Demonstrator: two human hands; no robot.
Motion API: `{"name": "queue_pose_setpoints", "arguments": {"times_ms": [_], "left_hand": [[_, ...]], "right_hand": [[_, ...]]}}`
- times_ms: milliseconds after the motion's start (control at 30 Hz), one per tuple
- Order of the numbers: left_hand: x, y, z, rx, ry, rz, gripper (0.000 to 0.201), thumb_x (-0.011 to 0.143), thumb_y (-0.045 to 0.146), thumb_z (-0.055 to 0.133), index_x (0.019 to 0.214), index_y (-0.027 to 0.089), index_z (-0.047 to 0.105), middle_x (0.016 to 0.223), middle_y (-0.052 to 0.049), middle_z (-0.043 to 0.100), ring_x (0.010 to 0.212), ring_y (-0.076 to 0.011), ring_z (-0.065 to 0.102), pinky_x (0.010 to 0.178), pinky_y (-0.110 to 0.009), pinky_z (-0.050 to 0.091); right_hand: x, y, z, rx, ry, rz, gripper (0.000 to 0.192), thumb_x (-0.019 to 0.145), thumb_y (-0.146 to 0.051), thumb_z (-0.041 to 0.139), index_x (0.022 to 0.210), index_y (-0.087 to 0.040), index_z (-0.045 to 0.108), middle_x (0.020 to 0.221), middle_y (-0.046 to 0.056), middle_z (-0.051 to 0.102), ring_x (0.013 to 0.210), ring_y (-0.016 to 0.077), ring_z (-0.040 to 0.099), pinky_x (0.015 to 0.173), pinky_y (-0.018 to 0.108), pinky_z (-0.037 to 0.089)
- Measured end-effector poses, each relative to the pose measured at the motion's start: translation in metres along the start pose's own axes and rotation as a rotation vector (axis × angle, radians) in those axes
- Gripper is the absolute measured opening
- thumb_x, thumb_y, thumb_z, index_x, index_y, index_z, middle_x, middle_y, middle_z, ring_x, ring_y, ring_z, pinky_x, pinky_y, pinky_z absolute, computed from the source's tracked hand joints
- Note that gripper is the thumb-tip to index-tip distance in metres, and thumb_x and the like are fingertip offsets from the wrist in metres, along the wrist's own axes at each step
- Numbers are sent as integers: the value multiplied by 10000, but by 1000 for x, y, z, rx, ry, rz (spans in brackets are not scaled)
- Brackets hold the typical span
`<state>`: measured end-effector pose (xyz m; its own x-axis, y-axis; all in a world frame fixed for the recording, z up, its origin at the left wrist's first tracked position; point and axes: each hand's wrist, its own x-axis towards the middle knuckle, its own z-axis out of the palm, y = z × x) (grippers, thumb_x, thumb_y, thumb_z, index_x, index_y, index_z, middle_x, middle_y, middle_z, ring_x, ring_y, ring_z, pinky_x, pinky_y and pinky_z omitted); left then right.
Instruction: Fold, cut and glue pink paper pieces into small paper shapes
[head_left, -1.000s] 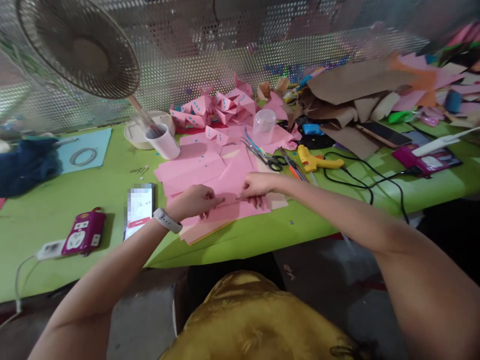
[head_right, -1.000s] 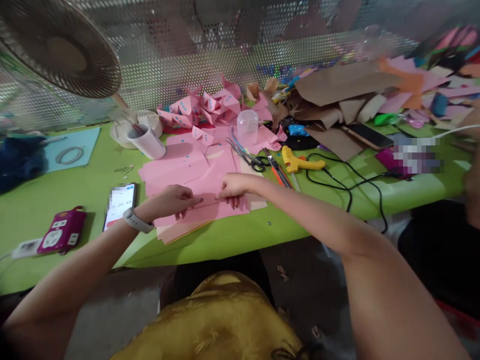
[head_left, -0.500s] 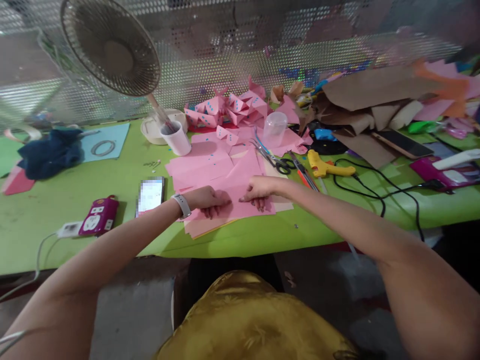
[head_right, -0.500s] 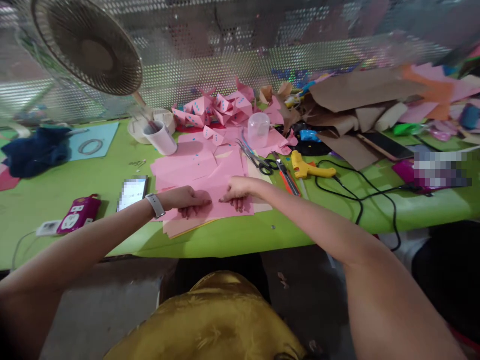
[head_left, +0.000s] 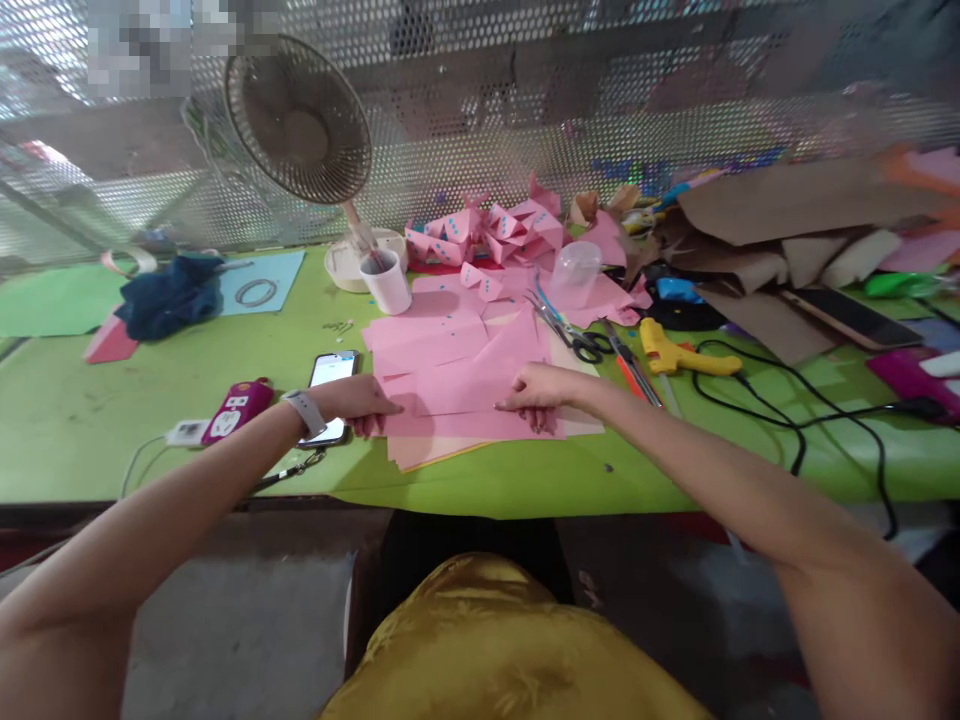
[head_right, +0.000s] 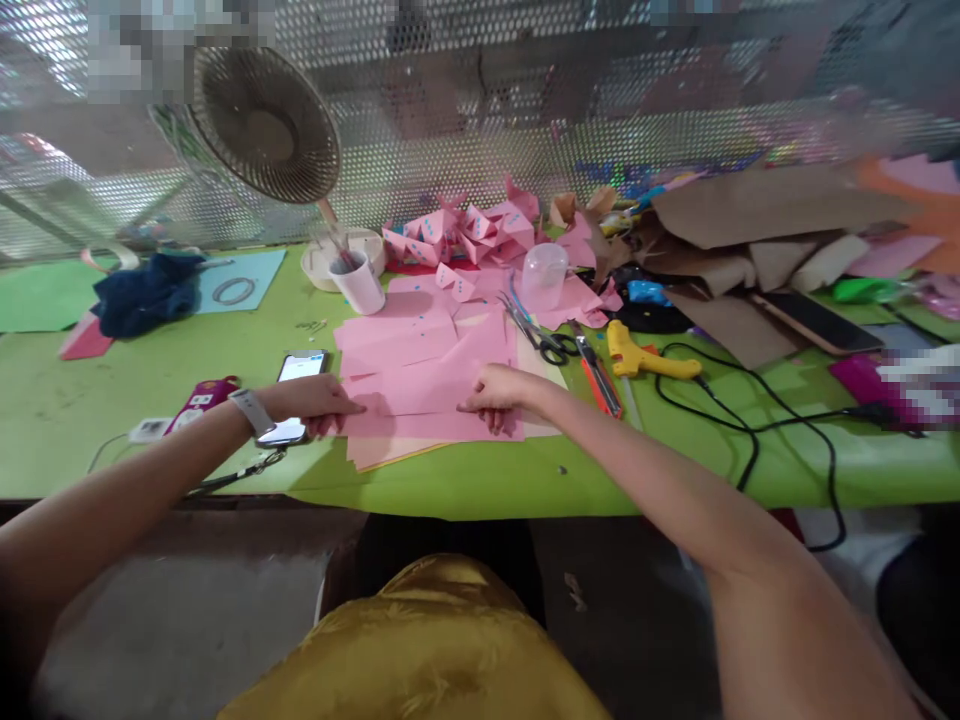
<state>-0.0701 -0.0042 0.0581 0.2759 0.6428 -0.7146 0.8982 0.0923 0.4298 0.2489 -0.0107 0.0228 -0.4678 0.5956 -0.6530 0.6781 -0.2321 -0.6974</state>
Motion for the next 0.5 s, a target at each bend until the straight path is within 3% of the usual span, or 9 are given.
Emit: {"name": "queue_pose_setpoints", "arguments": {"times_ms": [67, 133, 200, 267, 367, 500], "left_hand": [[-6, 4, -2, 1, 116, 45, 531, 763, 650, 587, 528, 177, 637, 434, -49, 601, 384, -127, 529, 451, -253, 426], [-10, 15, 4, -33, 337, 150, 504, 827, 623, 527, 626, 175, 642, 517, -55, 652, 471, -153, 608, 500, -263, 479], [-9, 29, 19, -5, 571, 364, 428, 898, 554, 470, 832, 179, 667, 750, -69, 735, 666, -176, 688, 623, -282, 536], [-3, 42, 38, 112, 705, 585, 392, 943, 491, 429, 1103, 201, 638, 1056, -88, 730, 939, -202, 692, 816, -334, 549], [12, 53, 62, 390, 723, 825, 488, 968, 473, 400, 1369, 206, 482, 1423, -118, 519, 1326, -252, 470, 1081, -450, 403], [28, 58, 78, 640, 663, 907, 648, 966, 501, 389, 1518, 200, 232, 1569, -118, 279, 1458, -270, 222, 1172, -504, 238]], "right_hand": [[-1, -3, 3, -15, 41, -22, 454, 719, -533, 748, 583, -145, 554, 461, 34, 628, 402, 133, 605, 411, 212, 477], [-4, -9, 7, -4, 81, -74, 441, 735, -510, 743, 577, -146, 550, 453, 18, 611, 397, 128, 596, 420, 217, 483], [-12, -13, 11, 39, 143, -171, 430, 772, -513, 706, 600, -152, 547, 459, 3, 598, 403, 124, 591, 427, 219, 484], [-25, -11, 12, 52, 248, -254, 420, 796, -536, 667, 648, -160, 553, 494, 1, 606, 430, 125, 603, 436, 215, 479], [-54, 6, 6, -51, 467, -264, 369, 836, -516, 617, 713, -169, 583, 588, 20, 652, 497, 134, 631, 470, 217, 466], [-99, 48, -20, -314, 932, -120, 210, 874, -389, 576, 844, -195, 650, 811, 60, 726, 726, 180, 674, 623, 261, 466]]}}
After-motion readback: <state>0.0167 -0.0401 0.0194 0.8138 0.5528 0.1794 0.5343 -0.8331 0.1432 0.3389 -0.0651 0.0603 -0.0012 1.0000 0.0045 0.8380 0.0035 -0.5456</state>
